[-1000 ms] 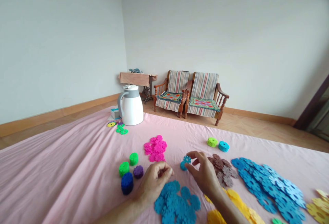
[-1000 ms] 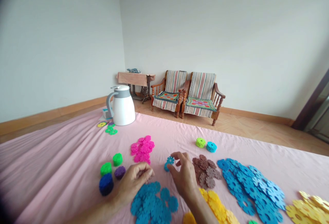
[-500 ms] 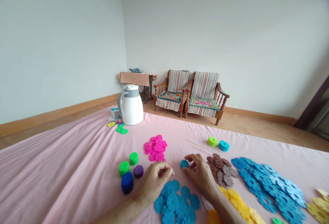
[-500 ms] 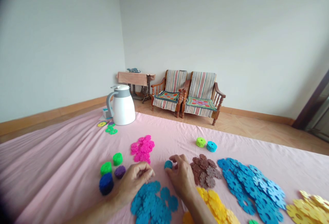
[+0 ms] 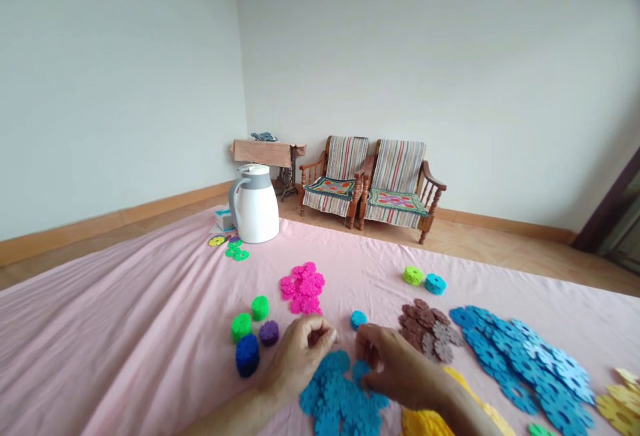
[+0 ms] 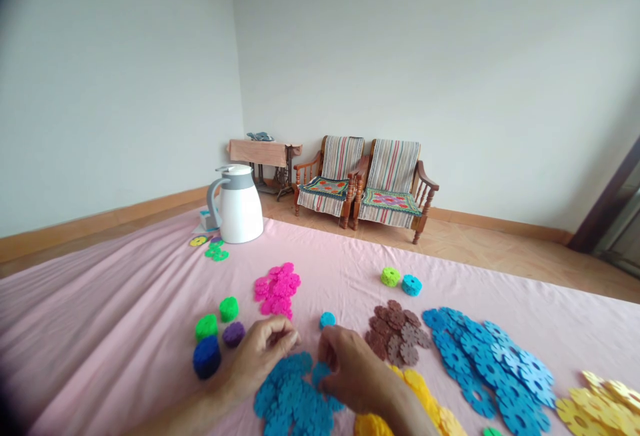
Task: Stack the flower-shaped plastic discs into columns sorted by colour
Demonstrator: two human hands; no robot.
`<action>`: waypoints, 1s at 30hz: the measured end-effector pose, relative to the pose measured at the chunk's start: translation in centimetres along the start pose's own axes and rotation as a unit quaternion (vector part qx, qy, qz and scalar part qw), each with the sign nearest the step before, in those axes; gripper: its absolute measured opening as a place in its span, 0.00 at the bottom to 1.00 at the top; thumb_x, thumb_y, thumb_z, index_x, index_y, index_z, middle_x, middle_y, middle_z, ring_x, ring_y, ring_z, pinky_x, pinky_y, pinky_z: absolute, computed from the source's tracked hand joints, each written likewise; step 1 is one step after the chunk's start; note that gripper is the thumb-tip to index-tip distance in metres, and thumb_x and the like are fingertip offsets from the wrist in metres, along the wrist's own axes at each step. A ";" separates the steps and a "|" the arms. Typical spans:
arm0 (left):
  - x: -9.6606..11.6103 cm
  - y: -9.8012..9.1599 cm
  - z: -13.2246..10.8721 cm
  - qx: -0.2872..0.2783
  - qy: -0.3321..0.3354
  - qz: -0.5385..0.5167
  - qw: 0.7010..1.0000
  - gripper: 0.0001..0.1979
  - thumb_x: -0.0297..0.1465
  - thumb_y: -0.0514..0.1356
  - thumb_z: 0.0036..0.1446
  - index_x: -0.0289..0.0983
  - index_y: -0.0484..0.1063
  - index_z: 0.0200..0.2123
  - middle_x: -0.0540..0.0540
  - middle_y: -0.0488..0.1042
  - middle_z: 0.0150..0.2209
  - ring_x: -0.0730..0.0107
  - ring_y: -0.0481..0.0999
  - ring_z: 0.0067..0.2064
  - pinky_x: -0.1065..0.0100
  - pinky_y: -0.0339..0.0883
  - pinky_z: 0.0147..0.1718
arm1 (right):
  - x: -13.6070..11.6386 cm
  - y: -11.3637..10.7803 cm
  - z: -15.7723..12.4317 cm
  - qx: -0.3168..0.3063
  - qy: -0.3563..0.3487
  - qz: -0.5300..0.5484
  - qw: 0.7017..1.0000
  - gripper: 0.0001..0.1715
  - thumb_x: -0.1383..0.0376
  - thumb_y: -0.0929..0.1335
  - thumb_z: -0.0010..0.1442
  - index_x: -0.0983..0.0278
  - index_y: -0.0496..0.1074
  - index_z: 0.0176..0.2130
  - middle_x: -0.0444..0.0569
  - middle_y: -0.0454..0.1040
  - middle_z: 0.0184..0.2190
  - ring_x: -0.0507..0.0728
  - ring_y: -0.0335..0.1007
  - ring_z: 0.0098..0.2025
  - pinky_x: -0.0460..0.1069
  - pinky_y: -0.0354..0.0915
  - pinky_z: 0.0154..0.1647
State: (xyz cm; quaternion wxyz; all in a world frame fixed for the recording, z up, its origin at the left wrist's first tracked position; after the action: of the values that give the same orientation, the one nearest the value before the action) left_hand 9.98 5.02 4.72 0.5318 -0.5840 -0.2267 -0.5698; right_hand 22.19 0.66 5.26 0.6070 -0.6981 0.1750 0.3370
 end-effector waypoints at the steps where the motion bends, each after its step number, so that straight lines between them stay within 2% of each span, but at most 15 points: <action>1: 0.3 0.0 -0.1 0.001 0.005 0.008 1.000 0.13 0.36 0.56 0.55 0.34 0.70 0.25 0.49 0.69 0.24 0.69 0.67 0.29 0.72 0.60 0.29 | 0.0 0.0 0.1 0.001 0.002 0.016 1.000 0.08 0.72 0.66 0.42 0.63 0.66 0.28 0.40 0.66 0.24 0.49 0.60 0.28 0.43 0.53 0.27; 5: 1.3 0.4 -0.4 -0.021 0.006 0.019 1.000 0.09 0.34 0.59 0.53 0.34 0.75 0.31 0.46 0.74 0.29 0.68 0.71 0.32 0.72 0.62 0.31 | -0.5 -0.5 0.7 0.042 -0.006 0.100 0.994 0.06 0.73 0.63 0.46 0.64 0.65 0.27 0.37 0.60 0.20 0.47 0.55 0.24 0.42 0.50 0.24; 8: 1.6 0.5 -0.6 -0.031 0.007 0.017 0.999 0.09 0.34 0.59 0.53 0.35 0.74 0.30 0.47 0.73 0.28 0.69 0.70 0.30 0.72 0.62 0.29 | -1.4 -1.0 1.0 0.075 -0.026 0.136 0.988 0.05 0.73 0.63 0.49 0.64 0.65 0.28 0.37 0.62 0.21 0.47 0.55 0.24 0.42 0.53 0.25; 11: 1.4 0.4 -0.6 -0.028 0.002 0.015 0.999 0.11 0.35 0.58 0.54 0.34 0.72 0.27 0.48 0.71 0.25 0.69 0.69 0.29 0.72 0.60 0.28 | -2.3 -1.1 0.9 0.090 -0.046 0.130 0.986 0.08 0.73 0.63 0.48 0.63 0.66 0.32 0.38 0.65 0.23 0.47 0.58 0.25 0.42 0.55 0.26; 15: 0.7 0.2 -0.3 -0.028 -0.009 -0.021 0.999 0.15 0.40 0.57 0.56 0.33 0.70 0.28 0.49 0.69 0.25 0.70 0.67 0.29 0.72 0.59 0.28 | -3.4 -0.7 0.6 0.088 -0.077 0.104 0.988 0.18 0.74 0.64 0.48 0.61 0.66 0.40 0.39 0.68 0.26 0.48 0.64 0.28 0.42 0.58 0.28; 20: -0.4 0.4 -0.1 -0.036 -0.031 -0.059 0.997 0.16 0.42 0.57 0.57 0.33 0.71 0.30 0.49 0.69 0.27 0.69 0.68 0.31 0.72 0.60 0.29 | -4.0 -0.8 0.5 0.116 -0.102 0.061 0.986 0.17 0.75 0.64 0.48 0.61 0.68 0.39 0.40 0.69 0.28 0.49 0.65 0.29 0.43 0.59 0.30; 23: -0.7 0.5 0.0 -0.031 -0.037 -0.059 0.997 0.16 0.41 0.56 0.58 0.33 0.70 0.29 0.49 0.69 0.27 0.69 0.69 0.32 0.72 0.60 0.30 | -2.8 -1.9 0.8 0.165 -0.073 0.042 0.983 0.13 0.71 0.65 0.51 0.62 0.67 0.39 0.41 0.70 0.27 0.50 0.65 0.29 0.45 0.60 0.31; 27: -0.6 0.4 0.0 -0.025 -0.033 -0.043 0.998 0.15 0.40 0.55 0.57 0.33 0.69 0.28 0.50 0.68 0.25 0.70 0.67 0.30 0.72 0.59 0.29 | 0.8 -4.1 0.6 0.266 0.021 0.010 0.964 0.12 0.66 0.66 0.52 0.63 0.68 0.39 0.46 0.71 0.32 0.53 0.68 0.30 0.48 0.62 0.32; 30: -0.3 0.5 -0.1 -0.035 -0.019 -0.045 0.998 0.15 0.39 0.56 0.57 0.33 0.69 0.27 0.49 0.69 0.26 0.70 0.68 0.30 0.72 0.60 0.29 | 2.4 -4.1 0.9 0.275 0.040 -0.009 0.961 0.11 0.64 0.66 0.51 0.62 0.70 0.38 0.47 0.71 0.34 0.54 0.70 0.32 0.49 0.63 0.35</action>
State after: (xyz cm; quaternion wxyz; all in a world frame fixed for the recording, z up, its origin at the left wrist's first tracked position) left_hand 10.34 4.84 4.26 0.4806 -0.6020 -0.2426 -0.5897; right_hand 26.41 2.72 6.57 0.7708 -0.5191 0.2788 0.2421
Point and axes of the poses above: each hand's wrist, its own z-axis towards the middle knuckle, its own y-axis out of the palm, x = y × z, the point moved 10 cm from there along z, towards the middle knuckle
